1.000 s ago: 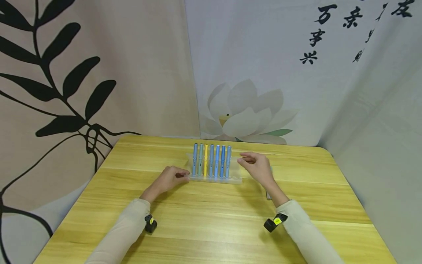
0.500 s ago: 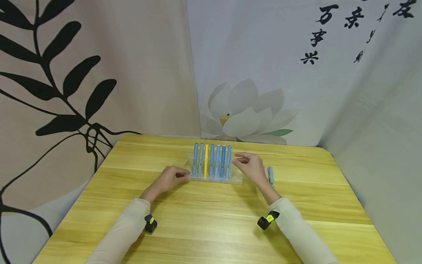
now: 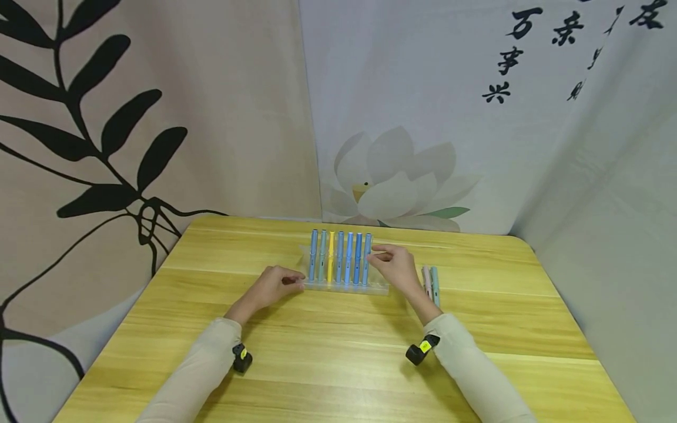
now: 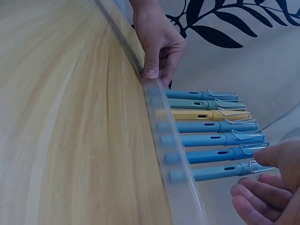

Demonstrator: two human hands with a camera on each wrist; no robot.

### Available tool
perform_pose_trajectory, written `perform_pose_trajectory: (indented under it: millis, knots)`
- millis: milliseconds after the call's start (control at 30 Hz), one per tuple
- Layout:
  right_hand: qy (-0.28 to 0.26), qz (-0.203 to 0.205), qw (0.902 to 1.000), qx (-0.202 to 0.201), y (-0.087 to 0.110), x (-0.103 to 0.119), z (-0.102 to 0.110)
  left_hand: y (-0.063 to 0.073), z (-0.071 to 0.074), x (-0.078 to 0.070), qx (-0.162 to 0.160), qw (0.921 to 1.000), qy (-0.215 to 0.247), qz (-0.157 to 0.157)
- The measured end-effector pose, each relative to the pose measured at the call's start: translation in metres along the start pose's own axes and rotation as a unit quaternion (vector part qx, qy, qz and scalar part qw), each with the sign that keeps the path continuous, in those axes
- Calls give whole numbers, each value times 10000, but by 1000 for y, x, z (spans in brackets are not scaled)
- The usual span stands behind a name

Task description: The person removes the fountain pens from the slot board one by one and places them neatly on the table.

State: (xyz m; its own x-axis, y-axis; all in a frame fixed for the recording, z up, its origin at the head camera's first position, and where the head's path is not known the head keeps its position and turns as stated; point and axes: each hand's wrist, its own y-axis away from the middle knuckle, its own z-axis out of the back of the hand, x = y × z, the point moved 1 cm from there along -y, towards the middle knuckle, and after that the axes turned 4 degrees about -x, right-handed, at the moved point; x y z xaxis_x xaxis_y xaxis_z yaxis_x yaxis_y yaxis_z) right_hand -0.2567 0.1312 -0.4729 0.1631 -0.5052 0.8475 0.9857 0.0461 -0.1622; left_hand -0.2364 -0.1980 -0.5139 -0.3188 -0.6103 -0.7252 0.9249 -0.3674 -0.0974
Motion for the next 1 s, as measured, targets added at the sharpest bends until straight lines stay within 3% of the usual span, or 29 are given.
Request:
perform_pose_trajectory:
  millis: [533, 1000]
  knots:
    - [121, 121, 9998, -54, -1, 4, -5, 0, 1, -1, 20, 10000, -16, -56]
    - [-186, 52, 9995, -246, -1, 7, -3, 0, 1, -2, 44, 10000, -7, 10]
